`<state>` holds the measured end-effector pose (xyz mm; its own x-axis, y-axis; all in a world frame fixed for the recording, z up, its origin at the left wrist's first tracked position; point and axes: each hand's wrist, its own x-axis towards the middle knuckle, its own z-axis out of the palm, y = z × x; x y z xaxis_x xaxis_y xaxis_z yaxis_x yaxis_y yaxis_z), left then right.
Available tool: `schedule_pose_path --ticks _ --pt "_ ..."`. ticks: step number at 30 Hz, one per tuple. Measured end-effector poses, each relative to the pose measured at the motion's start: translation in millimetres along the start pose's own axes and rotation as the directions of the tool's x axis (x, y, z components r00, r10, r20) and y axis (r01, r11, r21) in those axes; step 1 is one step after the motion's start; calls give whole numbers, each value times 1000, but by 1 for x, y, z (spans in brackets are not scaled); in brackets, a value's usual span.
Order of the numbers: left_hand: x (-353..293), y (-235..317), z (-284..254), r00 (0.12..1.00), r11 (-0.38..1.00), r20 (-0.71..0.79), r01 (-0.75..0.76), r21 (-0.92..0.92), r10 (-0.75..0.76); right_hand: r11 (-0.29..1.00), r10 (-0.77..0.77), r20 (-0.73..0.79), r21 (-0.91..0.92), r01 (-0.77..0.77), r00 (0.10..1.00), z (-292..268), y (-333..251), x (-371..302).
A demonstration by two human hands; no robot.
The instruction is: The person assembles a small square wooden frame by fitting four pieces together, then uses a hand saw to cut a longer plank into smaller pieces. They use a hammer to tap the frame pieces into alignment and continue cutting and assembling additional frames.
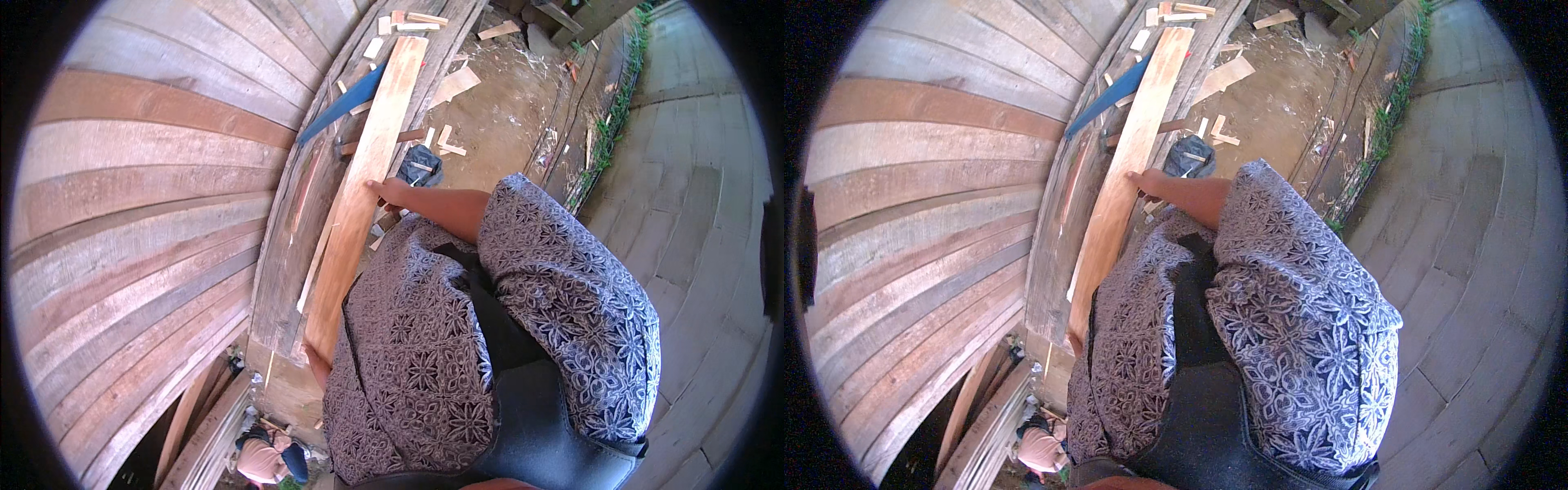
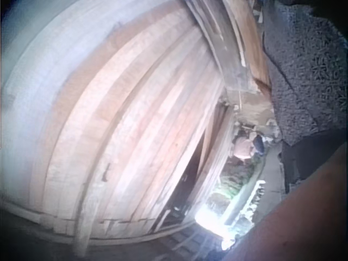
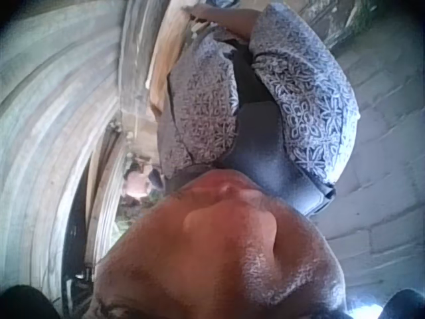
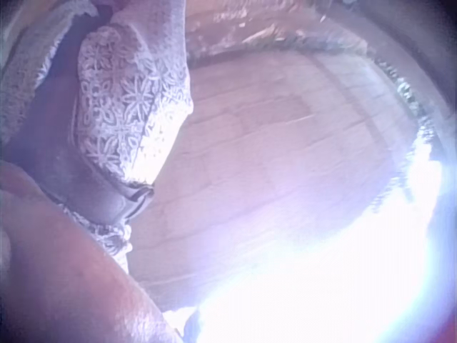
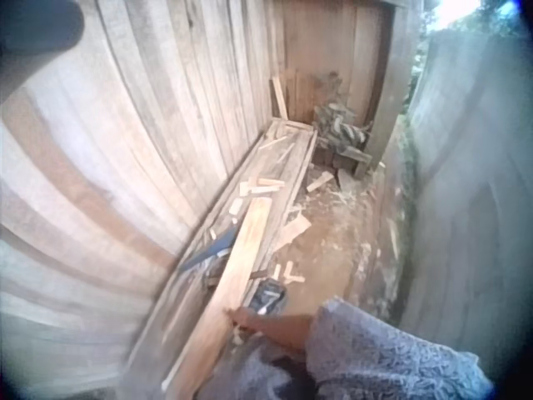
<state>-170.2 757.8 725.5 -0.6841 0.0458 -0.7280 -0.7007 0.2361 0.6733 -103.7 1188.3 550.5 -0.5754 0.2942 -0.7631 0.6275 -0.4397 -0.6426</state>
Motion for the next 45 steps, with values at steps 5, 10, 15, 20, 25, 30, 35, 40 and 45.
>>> schedule_pose_path --ticks 5,10,15,20,25,30,35,40,45 --pt "0 -8 5 999 1000 -28 -27 6 27 999 -21 -63 41 24 998 -4 9 7" --pt "16 -17 -7 989 976 -87 -100 193 119 999 -21 -88 23 23 996 0 10 8" --pt "60 -13 -17 981 987 -114 -158 -1 157 885 -345 -241 -405 229 907 23 6 40" --pt "125 12 -34 990 975 58 -119 -186 132 918 -353 -395 -319 234 848 24 -53 26" --pt "132 43 -39 974 954 218 120 -276 -60 822 -480 -417 92 562 771 57 -122 -49" --pt "144 49 -27 965 960 227 178 -215 -128 853 -514 -353 -118 508 782 46 -153 -58" --pt "140 47 -15 975 960 208 128 -250 -75 836 -532 -326 -55 546 781 33 -152 -57" --pt "104 43 18 955 908 106 -222 -355 275 820 -571 -257 -215 530 780 -28 -145 -26" --pt "68 63 -27 817 796 88 -576 185 570 670 -540 -45 582 461 841 32 -166 -100"
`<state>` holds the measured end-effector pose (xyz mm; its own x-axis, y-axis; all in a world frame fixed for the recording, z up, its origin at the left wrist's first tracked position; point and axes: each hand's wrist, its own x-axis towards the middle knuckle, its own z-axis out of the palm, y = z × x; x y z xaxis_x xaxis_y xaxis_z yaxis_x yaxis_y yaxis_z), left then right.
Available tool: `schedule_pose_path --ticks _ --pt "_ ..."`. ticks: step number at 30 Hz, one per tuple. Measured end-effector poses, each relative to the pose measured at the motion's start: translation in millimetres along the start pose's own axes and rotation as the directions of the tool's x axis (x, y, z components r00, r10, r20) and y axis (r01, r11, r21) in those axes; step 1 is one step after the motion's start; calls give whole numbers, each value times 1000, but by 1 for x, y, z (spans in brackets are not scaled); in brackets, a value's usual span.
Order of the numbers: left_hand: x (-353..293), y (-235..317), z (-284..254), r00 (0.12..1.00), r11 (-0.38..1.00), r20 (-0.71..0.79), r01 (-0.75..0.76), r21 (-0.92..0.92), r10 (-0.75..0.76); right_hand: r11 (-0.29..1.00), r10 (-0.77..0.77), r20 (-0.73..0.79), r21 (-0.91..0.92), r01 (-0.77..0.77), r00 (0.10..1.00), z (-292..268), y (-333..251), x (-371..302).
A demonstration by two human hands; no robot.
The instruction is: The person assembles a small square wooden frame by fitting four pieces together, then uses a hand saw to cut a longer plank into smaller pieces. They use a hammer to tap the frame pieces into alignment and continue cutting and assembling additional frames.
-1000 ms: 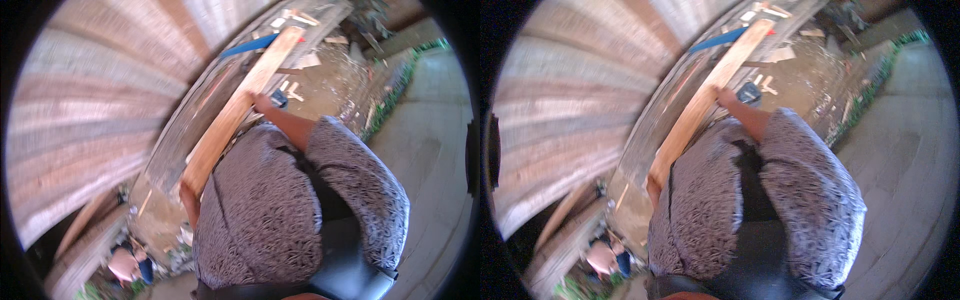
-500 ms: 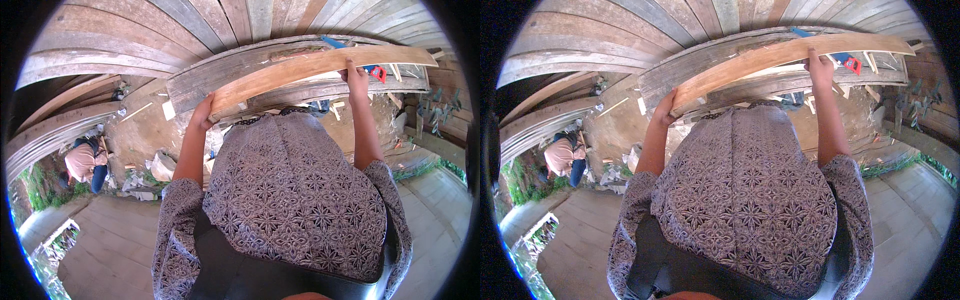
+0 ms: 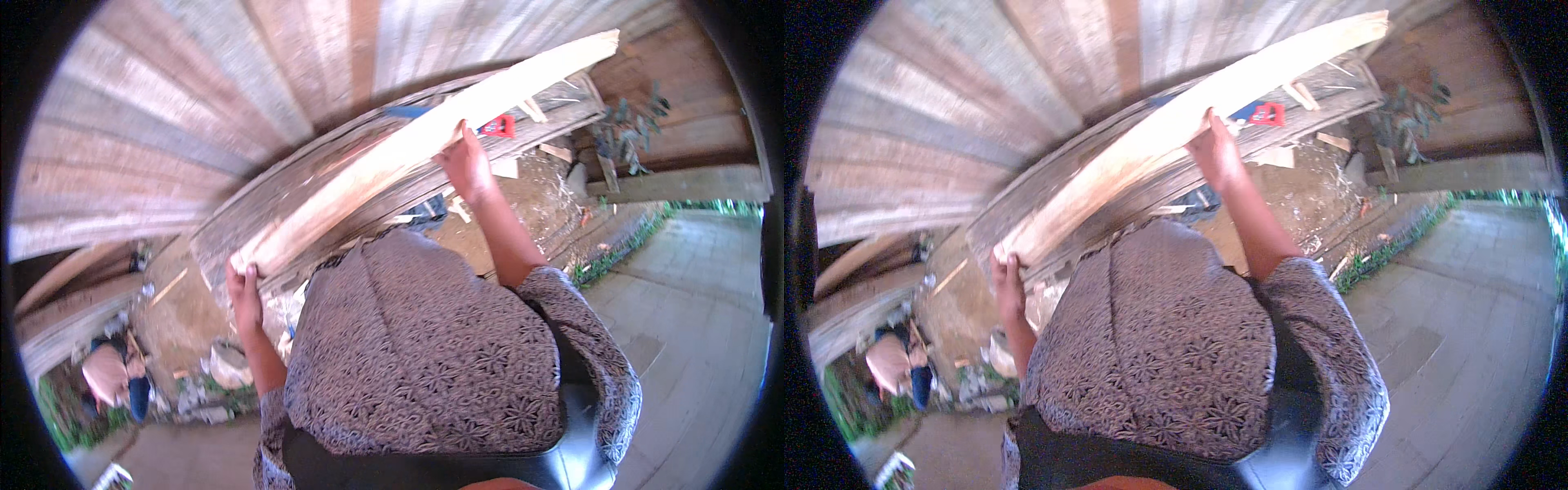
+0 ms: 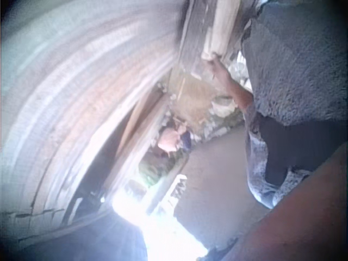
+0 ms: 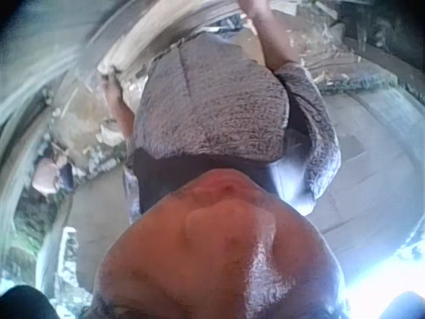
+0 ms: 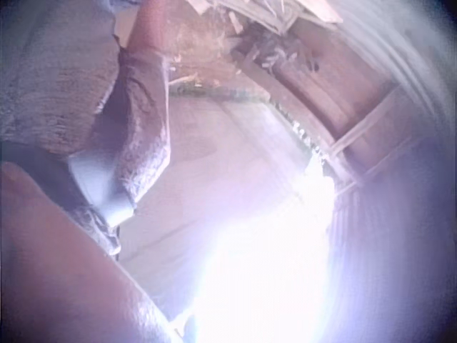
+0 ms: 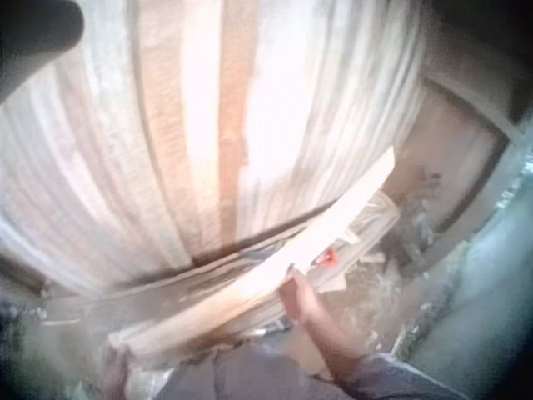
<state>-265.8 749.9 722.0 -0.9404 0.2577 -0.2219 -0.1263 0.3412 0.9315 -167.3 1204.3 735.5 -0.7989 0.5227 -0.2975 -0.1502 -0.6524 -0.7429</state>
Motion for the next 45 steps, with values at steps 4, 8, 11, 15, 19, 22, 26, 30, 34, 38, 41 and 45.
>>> schedule_pose_path --ticks 4,8,11,15,19,22,26,30,34,38,41,45 --pt "-4 -6 -4 976 979 82 -199 -47 203 937 -83 12 341 74 996 24 -29 -12" --pt "-8 4 0 949 949 23 -314 4 314 867 -185 29 476 150 982 25 -41 -19" --pt "-5 17 4 933 932 58 -359 56 356 841 -242 49 508 185 969 16 -47 -26" --pt "1 18 -3 925 928 110 -369 46 363 858 -253 -7 460 228 967 23 -47 -35" --pt "3 15 -10 941 946 95 -319 -63 324 833 -302 20 493 253 953 28 -34 -45" --pt "12 18 -22 923 925 127 -374 64 364 865 -294 27 433 254 955 41 -25 -50" --pt "38 9 -52 906 909 109 -415 28 410 816 -371 -121 431 386 921 65 -12 -57" --pt "56 15 -75 854 855 -22 -519 -1 519 845 -319 -249 362 393 914 86 19 -37" --pt "62 19 -120 823 819 -2 -564 108 568 869 -330 -178 326 372 927 119 54 -30" --pt "63 18 -151 799 786 -19 -588 189 602 878 -305 -154 336 340 940 143 80 -31" --pt "67 10 -162 804 792 -9 -584 181 595 884 -284 -180 331 329 942 159 88 -29" --pt "73 -6 -166 864 859 80 -503 95 497 875 -375 -279 210 437 884 163 90 -30"
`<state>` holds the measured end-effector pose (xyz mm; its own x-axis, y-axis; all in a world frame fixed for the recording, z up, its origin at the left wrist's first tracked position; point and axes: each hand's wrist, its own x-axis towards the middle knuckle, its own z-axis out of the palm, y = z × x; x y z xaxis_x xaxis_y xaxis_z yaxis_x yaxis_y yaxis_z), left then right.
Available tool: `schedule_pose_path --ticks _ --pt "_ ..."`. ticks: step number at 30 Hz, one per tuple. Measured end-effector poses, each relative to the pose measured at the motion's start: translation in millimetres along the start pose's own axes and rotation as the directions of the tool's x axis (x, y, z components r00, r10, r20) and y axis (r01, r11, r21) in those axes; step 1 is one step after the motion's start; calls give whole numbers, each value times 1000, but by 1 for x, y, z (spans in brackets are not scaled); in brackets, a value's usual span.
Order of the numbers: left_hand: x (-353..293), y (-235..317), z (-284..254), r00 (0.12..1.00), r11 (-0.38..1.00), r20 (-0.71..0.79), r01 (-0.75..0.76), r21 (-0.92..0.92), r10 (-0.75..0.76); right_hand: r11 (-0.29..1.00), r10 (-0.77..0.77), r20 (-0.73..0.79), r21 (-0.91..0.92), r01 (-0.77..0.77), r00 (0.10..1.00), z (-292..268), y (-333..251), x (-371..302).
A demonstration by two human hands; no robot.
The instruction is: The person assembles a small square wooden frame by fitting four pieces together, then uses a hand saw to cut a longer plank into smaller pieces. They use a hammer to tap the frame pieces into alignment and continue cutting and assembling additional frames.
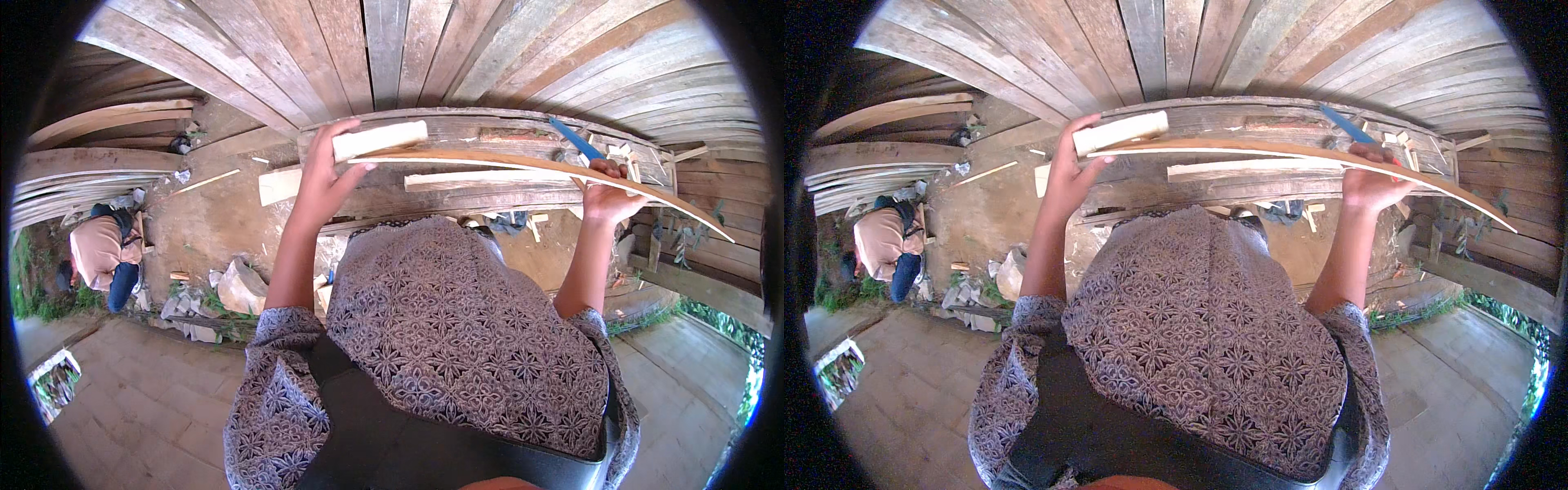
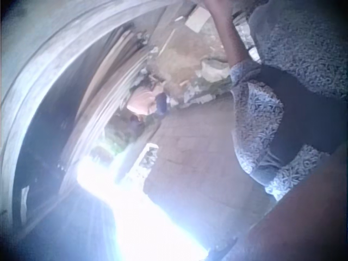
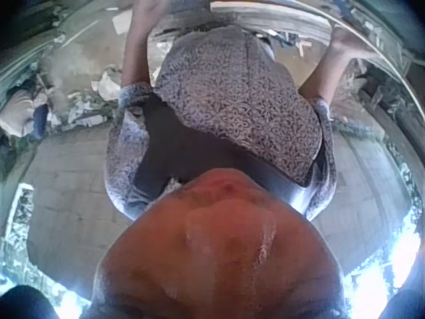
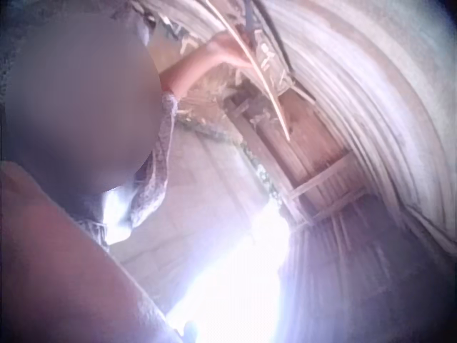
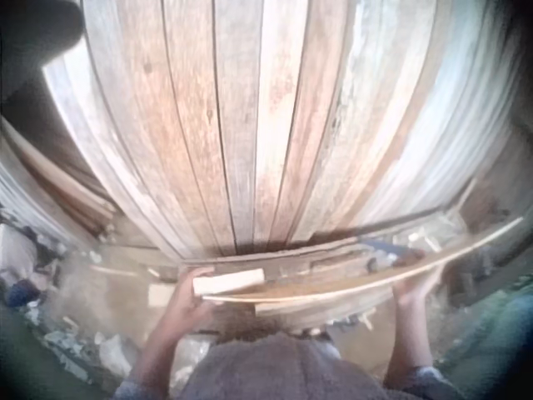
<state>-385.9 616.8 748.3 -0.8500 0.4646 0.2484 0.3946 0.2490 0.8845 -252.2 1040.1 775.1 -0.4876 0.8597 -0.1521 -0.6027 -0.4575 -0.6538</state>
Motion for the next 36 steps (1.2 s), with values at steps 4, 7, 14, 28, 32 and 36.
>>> schedule_pose_path --ticks 4,7,14,28,32,36 --pt "-7 -21 15 981 966 81 187 -179 -175 988 -147 -89 -69 141 985 -20 -51 28" --pt "-11 -48 18 821 712 221 568 -413 -527 890 -328 28 -326 318 944 -62 -132 61" --pt "4 -38 11 698 305 276 586 -751 -661 674 -490 113 -580 458 865 -13 -225 29" --pt "10 -30 -17 761 225 422 580 -783 -493 245 556 466 -883 400 688 7 -149 54" --pt "-9 -36 -42 816 269 335 494 -827 -470 113 781 303 -929 353 546 34 -109 42" --pt "-23 -27 -59 793 339 124 389 -857 -596 0 831 188 -941 338 523 53 -88 35"
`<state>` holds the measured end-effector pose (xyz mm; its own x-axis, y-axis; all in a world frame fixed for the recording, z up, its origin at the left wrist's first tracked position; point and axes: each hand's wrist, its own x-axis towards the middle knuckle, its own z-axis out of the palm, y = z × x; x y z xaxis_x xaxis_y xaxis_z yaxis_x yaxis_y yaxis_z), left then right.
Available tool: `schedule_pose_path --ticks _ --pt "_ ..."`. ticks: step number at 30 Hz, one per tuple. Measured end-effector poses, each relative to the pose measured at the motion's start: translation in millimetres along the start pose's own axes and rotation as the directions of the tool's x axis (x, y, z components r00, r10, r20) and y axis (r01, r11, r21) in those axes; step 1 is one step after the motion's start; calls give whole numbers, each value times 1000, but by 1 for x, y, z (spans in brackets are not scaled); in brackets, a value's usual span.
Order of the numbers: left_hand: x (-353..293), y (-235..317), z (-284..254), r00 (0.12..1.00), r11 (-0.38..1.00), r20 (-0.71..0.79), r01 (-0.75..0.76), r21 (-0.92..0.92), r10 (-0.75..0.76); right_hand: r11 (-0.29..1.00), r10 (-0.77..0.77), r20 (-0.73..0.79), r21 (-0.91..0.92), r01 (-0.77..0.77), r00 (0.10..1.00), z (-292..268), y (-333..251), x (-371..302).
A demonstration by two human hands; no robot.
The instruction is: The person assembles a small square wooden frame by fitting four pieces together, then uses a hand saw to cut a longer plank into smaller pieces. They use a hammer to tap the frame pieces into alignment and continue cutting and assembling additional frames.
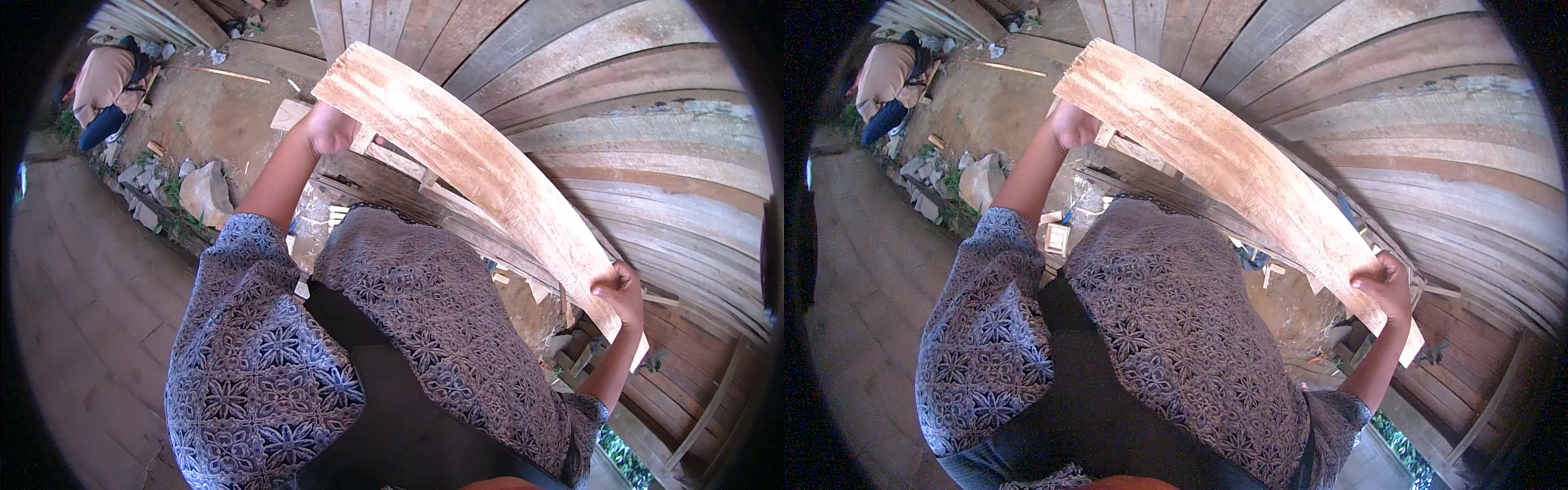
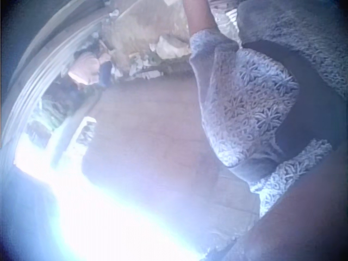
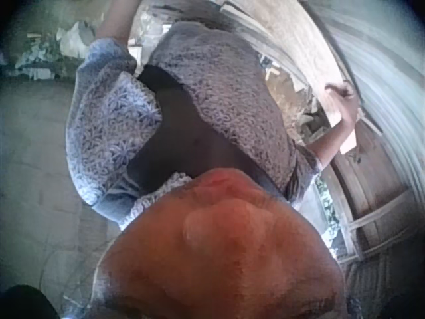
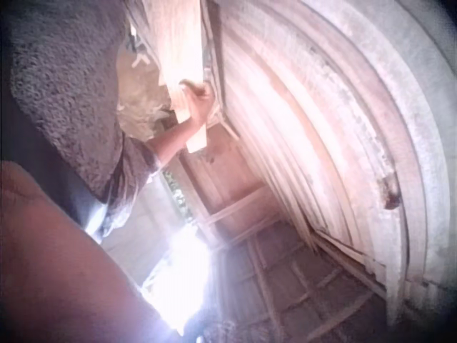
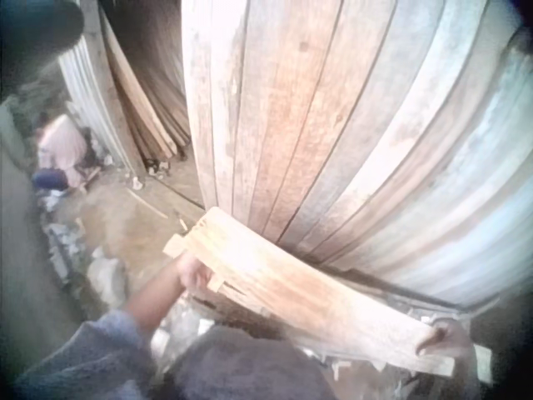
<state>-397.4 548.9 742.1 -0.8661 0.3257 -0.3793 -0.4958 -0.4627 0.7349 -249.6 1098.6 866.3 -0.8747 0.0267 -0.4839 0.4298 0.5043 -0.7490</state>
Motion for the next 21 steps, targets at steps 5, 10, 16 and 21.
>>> schedule_pose_path --ticks 5,10,16,21 --pt "-16 20 -15 999 988 -38 -12 -156 6 985 -12 27 -174 17 1000 -18 6 15" --pt "-17 31 -33 989 982 42 143 -123 -139 927 -55 50 -370 70 997 -32 16 23" --pt "-18 24 -26 998 920 -54 4 391 19 875 18 94 -484 29 995 -25 6 32" --pt "-24 37 2 999 884 31 24 466 -44 830 142 32 -548 -102 989 -41 60 62"
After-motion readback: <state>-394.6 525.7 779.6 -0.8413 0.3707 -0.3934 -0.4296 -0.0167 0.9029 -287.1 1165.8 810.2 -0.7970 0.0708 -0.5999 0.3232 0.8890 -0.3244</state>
